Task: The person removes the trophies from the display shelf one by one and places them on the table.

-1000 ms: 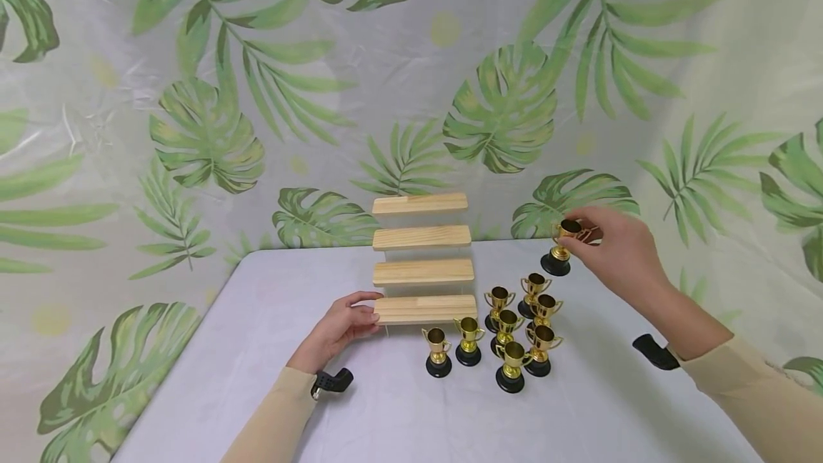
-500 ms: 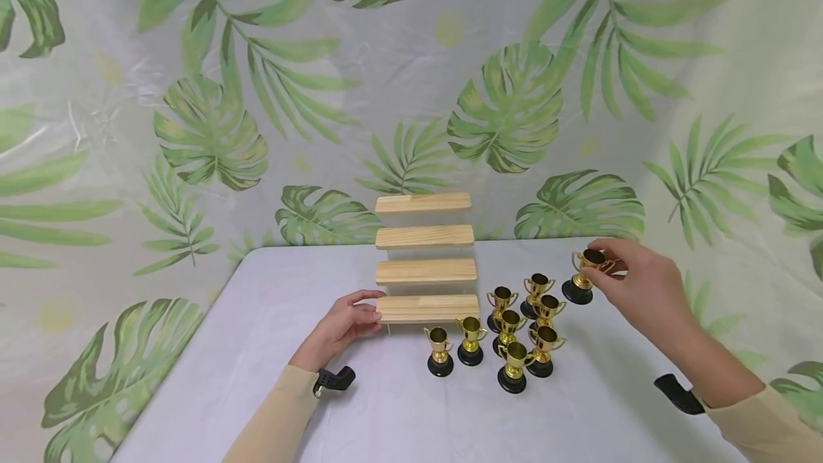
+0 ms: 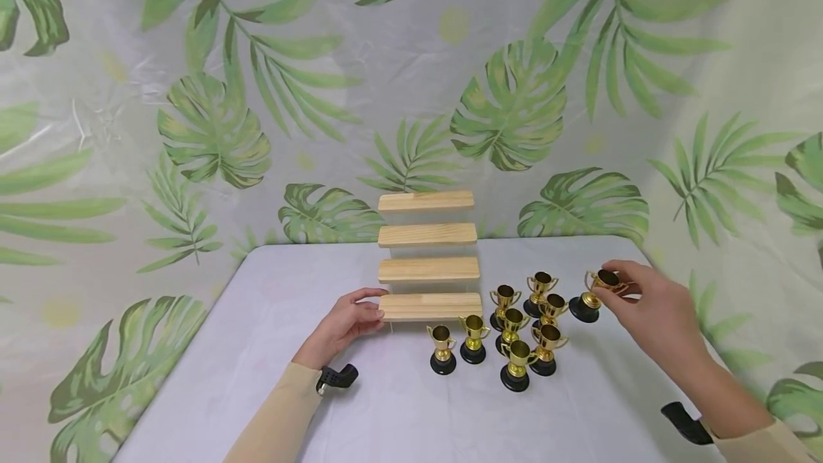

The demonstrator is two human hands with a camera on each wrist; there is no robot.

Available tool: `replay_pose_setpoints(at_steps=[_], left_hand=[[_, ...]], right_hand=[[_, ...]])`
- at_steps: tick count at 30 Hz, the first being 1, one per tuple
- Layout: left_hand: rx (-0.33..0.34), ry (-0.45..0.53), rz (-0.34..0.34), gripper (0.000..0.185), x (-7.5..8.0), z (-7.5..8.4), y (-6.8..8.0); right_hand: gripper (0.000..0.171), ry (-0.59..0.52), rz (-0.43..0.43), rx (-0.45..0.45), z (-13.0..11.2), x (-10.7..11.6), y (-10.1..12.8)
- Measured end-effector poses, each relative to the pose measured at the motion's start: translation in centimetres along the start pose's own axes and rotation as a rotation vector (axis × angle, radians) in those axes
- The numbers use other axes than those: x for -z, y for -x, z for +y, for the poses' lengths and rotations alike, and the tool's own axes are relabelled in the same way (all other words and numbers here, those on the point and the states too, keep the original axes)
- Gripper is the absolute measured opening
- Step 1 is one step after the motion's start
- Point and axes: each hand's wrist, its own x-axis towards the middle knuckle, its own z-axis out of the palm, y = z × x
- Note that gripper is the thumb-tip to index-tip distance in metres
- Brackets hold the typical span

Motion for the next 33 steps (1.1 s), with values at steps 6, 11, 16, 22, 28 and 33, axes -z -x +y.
replay_pose_setpoints(at_steps=[6,11,16,22,28,33], left_hand=[[-0.004,0.005,0.012,0.052,0.0,0.2,0.0],[0.008,0.007,0.028,0.051,0.0,0.2,0.0],[0.003,0.005,0.034,0.05,-0.1,0.2,-0.1],[0.003,0.009,0.027,0.05,-0.3,0.1,-0.1],[0.003,0.01,0.026,0.05,-0.2,0.1,-0.1],[0.0,0.01,0.025,0.051,-0.3,0.0,-0.1]], right_hand=[[0.035,0.005,0.029,-0.032,0.2,0.5,0.5],[0.035,0.0,0.02,-0.037,0.5,0.7,0.8],[0.037,-0.002,0.003,-0.045,1.0,0.2,1.6],[0.038,0.021,-0.037,-0.051,1.6,-0.9,2.9],[0.039,0.038,-0.059,-0.025,2.3,-2.4,4.0],[0.039,0.059,-0.104,-0.034,2.8,-3.5,4.8]])
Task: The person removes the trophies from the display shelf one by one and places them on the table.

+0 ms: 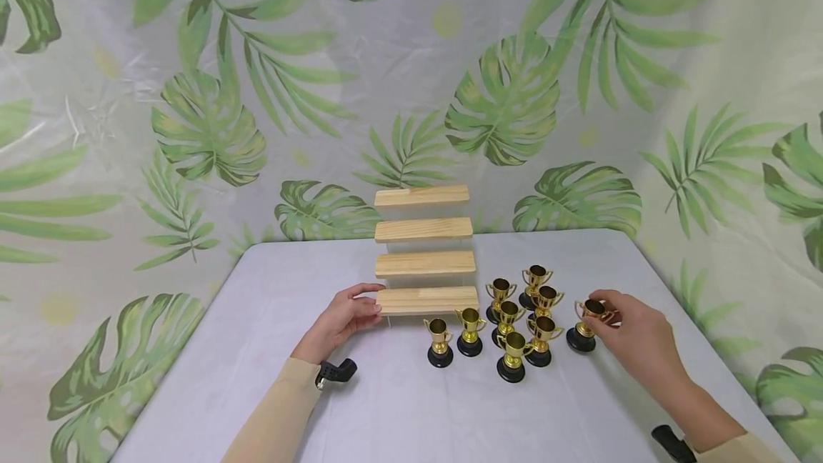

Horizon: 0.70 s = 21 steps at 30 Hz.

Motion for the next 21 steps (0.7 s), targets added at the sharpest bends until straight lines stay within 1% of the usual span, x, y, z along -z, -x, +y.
replay_pose_setpoints(at_steps=[5,13,21], left_hand=[[-0.002,0.005,-0.003,0.051,0.1,0.0,-0.1],[-0.001,0.014,0.007,0.05,-0.1,-0.1,-0.2],[-0.001,0.013,0.013,0.05,0.0,-0.1,0.0]], right_hand=[[0.038,0.006,-0.028,-0.002,0.1,-0.8,0.0],[0.037,0.009,-0.016,-0.015,-0.1,-1.2,0.2],[0.04,0.002,-0.01,-0.029,-0.3,-1.2,0.4]])
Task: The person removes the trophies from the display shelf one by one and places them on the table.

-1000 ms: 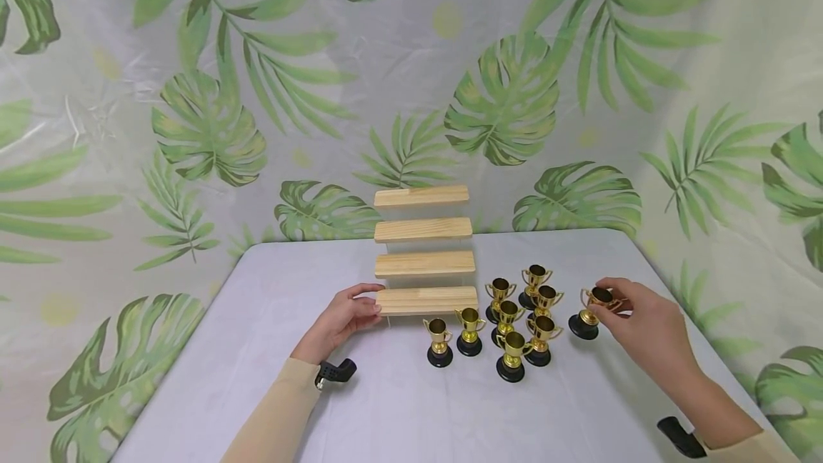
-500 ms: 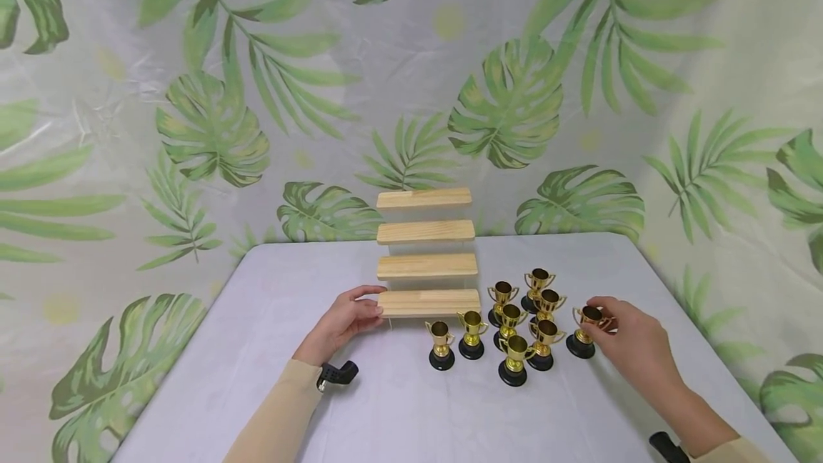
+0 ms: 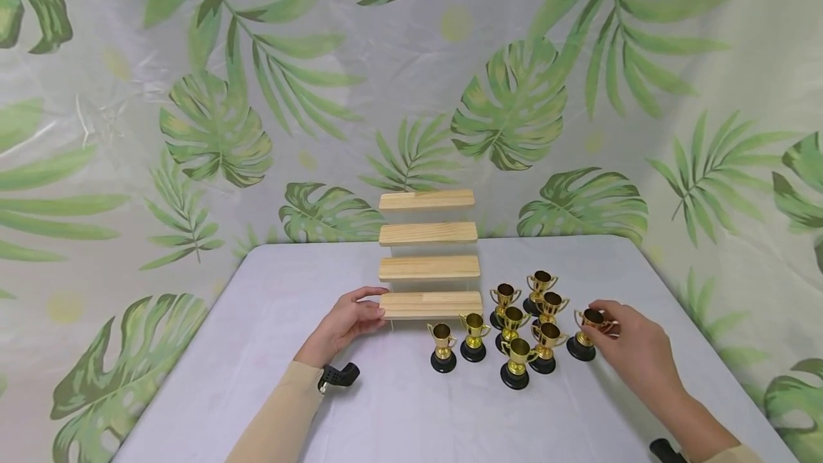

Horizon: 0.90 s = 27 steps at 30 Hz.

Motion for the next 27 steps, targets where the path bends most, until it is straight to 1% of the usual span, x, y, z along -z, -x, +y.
replay_pose_setpoints(at_steps=[11,15,22,27], left_hand=[[-0.003,0.003,-0.011,0.051,-0.18,0.1,0.18],[0.001,0.0,-0.009,0.051,-0.21,0.14,0.2],[-0.005,-0.059,0.03,0.05,-0.08,0.49,0.44],[-0.009,-0.089,0.035,0.05,0.1,0.78,0.68]], right_hand=[[0.043,0.004,0.011,0.005,0.06,-0.1,0.58],[0.043,0.004,0.028,0.02,0.07,-0.18,0.72],[0.045,0.001,0.057,0.037,-0.26,-0.44,0.82],[0.048,0.005,0.05,0.036,-0.43,-0.61,0.75]])
